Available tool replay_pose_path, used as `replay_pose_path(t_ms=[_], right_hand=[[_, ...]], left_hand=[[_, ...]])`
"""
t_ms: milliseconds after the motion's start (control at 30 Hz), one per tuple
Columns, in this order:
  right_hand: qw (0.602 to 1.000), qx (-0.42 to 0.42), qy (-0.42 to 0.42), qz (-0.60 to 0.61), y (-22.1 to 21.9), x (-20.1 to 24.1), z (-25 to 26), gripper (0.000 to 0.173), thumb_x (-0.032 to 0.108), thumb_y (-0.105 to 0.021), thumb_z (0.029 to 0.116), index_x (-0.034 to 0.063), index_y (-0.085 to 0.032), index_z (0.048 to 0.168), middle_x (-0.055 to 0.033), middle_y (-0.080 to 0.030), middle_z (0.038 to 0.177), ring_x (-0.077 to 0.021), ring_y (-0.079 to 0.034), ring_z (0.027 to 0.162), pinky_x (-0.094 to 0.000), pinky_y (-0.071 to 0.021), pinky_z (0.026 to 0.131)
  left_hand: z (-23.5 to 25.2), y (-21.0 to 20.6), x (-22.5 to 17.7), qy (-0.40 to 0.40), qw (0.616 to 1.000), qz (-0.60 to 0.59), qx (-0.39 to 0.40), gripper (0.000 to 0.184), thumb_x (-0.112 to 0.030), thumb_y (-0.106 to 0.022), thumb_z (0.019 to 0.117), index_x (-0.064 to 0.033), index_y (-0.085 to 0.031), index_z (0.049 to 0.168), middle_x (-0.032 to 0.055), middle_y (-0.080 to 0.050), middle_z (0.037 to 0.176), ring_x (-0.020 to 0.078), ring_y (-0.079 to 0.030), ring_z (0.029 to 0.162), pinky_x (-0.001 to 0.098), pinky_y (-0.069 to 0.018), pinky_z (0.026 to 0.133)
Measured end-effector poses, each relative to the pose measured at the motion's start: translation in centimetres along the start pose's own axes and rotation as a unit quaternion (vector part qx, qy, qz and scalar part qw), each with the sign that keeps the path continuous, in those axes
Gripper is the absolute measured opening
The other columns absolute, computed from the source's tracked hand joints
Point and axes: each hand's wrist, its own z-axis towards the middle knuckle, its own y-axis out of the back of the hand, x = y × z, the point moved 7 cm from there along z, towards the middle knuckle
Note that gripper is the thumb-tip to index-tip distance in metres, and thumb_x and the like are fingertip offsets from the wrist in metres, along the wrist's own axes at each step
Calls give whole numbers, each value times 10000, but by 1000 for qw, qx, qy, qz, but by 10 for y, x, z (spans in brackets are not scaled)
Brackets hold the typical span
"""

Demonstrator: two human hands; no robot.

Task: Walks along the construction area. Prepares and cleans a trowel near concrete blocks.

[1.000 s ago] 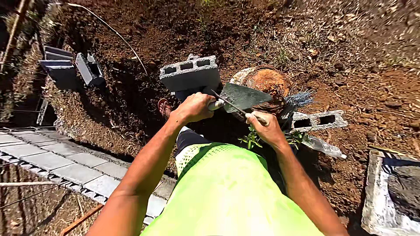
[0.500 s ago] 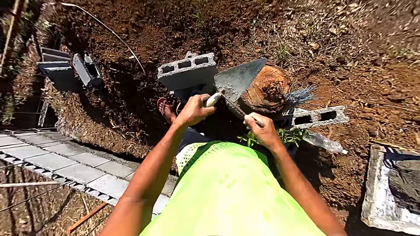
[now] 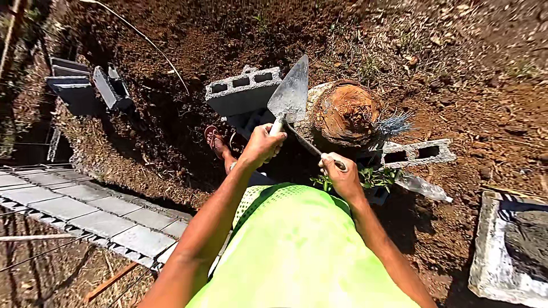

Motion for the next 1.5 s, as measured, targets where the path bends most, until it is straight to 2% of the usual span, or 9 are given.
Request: replay_pose_path(t_ms=[100, 233, 333, 467, 567, 1000, 1200, 1367, 1500], right_hand=[[997, -51, 25, -47, 25, 36, -24, 288, 266, -507, 1075, 73, -721, 1061, 7, -649, 761, -59, -605, 632, -262, -552, 617], [976, -77, 2, -205, 55, 45, -46, 476, 299, -547, 1053, 122, -526, 1494, -21, -570, 699, -125, -511, 555, -334, -492, 569], [990, -87, -21, -106, 60, 25, -57, 355, 242, -506, 1073, 137, -638, 1386, -30, -692, 857, -92, -620, 646, -292, -568, 638], [968, -139, -80, 194, 44, -15, -58, 320, 148, -471, 1072, 51, -654, 1317, -10, -553, 709, -107, -478, 518, -281, -471, 490], [941, -172, -120, 266, 37, -38, -60, 315, 140, -472, 1065, 50, -659, 1301, 2, -498, 677, -91, -427, 487, -255, -428, 457], [977, -130, -132, 106, 32, -13, -15, 303, 142, -457, 1071, 108, -691, 1261, -14, -490, 649, -106, -406, 441, -274, -402, 396], [961, -173, -170, 132, 51, -10, -30, 272, 113, -476, 1036, 66, -704, 1177, 33, -475, 620, -73, -406, 449, -245, -397, 422], [972, -125, -155, 123, 36, -14, -14, 293, 199, -463, 1077, 137, -681, 1263, -10, -451, 642, -111, -378, 435, -275, -382, 387], [959, -183, -153, 151, 50, -21, -35, 277, 119, -478, 1033, 65, -700, 1188, 36, -447, 596, -80, -399, 446, -257, -396, 424]], left_hand=[[-3, -11, 4, 7, 999, 33, 22, 222, -156, -678, 971, 5, -644, 1119, 80, -645, 723, 146, -580, 516, 300, -525, 493], [11, -53, 1, 6, 996, 49, 74, 275, -187, -663, 993, -1, -604, 1186, 96, -636, 738, 165, -585, 524, 318, -529, 496], [20, -90, 9, 7, 993, 22, 115, 268, -208, -605, 1029, -13, -532, 1198, 93, -605, 728, 174, -584, 522, 319, -532, 493], [41, -123, 45, 17, 990, -24, 137, 260, -185, -563, 1044, -31, -477, 1236, 80, -571, 733, 172, -566, 517, 319, -530, 484], [50, -131, 63, 12, 991, -16, 136, 302, -158, -577, 1017, -47, -478, 1280, 92, -570, 730, 181, -559, 504, 329, -523, 469], [47, -127, 56, 93, 985, 28, 140, 314, -145, -575, 1003, -74, -476, 1292, 105, -558, 740, 189, -533, 478, 341, -503, 447], [54, -126, 54, 83, 986, 47, 137, 362, -168, -591, 978, -56, -488, 1307, 139, -584, 765, 237, -563, 519, 405, -518, 481], [47, -129, 59, 101, 983, 45, 145, 376, -157, -593, 982, -71, -483, 1331, 137, -582, 781, 221, -550, 503, 387, -515, 465], [52, -125, 53, 91, 984, 52, 144, 346, -149, -594, 979, -59, -493, 1297, 135, -579, 757, 223, -551, 494, 384, -511, 461]])
